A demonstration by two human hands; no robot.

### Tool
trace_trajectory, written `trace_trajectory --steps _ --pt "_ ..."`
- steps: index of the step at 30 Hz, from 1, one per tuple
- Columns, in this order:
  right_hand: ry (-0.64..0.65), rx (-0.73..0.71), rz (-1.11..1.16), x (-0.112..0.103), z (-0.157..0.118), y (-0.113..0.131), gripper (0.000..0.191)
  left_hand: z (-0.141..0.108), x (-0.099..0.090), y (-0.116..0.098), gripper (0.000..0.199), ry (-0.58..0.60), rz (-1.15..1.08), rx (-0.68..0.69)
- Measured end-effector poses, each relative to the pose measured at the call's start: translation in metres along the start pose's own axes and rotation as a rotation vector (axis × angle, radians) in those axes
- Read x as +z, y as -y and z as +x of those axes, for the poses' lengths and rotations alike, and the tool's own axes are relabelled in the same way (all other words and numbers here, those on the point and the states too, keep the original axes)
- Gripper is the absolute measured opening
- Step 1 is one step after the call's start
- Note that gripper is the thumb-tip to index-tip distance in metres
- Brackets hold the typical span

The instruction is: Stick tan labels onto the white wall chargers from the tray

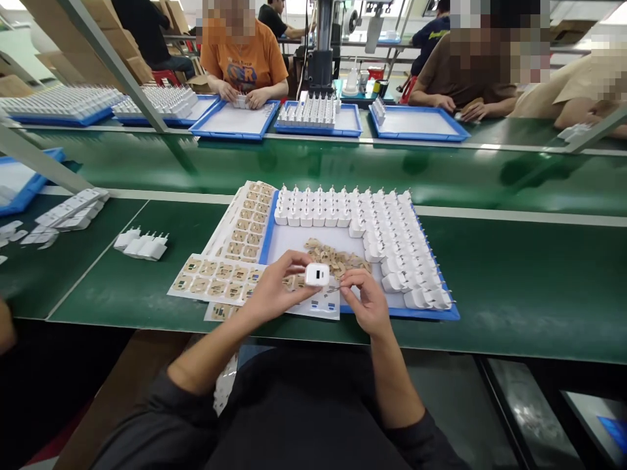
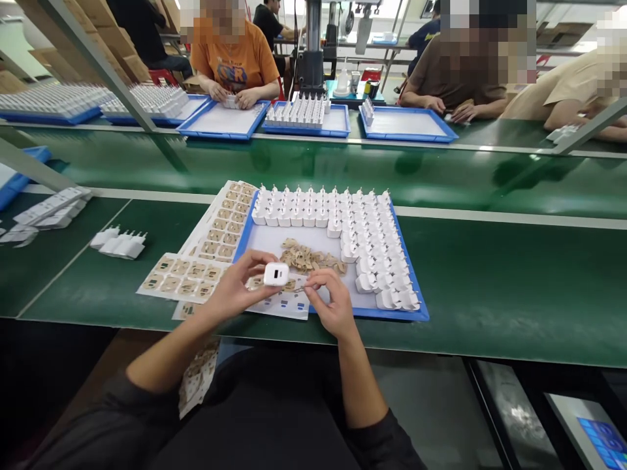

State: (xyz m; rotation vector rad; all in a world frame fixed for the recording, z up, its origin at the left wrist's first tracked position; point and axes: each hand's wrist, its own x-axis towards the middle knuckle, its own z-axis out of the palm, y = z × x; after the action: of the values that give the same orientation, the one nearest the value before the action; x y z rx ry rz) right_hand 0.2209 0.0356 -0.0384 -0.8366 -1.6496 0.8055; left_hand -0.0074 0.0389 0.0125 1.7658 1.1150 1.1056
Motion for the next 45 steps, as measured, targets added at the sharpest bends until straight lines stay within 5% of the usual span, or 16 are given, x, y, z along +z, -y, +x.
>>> trace_trajectory --steps 5,8,12,15,23,32,45 --pt "-0.025 0.079 0.070 0.001 -0.003 -0.004 0.006 -0.040 0.016 0.023 0.037 -0.129 -0.111 -0.063" --pt "-0.042 0.096 0.178 0.006 -0.002 0.007 0.004 -0.040 0.026 0.025 0.039 -0.126 -0.135 -0.063" --pt "0.016 0.084 0.350 0.019 0.002 0.025 0.006 -0.037 0.037 0.019 0.048 -0.050 -0.449 -0.043" --pt "0.065 0.146 0.426 0.029 0.003 0.030 0.011 -0.036 0.042 0.018 0.051 -0.107 -0.597 -0.046" --pt "0.274 0.182 0.565 0.040 -0.005 0.025 0.014 -0.037 0.032 0.028 0.060 -0.262 -0.340 -0.080" --pt "-0.156 0.187 0.264 0.048 0.004 0.042 0.004 -0.049 0.023 0.035 0.049 -0.209 -0.012 0.210" --pt "-0.142 0.250 0.140 0.060 0.006 0.047 0.005 -0.045 0.021 0.037 0.057 -0.168 0.062 0.277"
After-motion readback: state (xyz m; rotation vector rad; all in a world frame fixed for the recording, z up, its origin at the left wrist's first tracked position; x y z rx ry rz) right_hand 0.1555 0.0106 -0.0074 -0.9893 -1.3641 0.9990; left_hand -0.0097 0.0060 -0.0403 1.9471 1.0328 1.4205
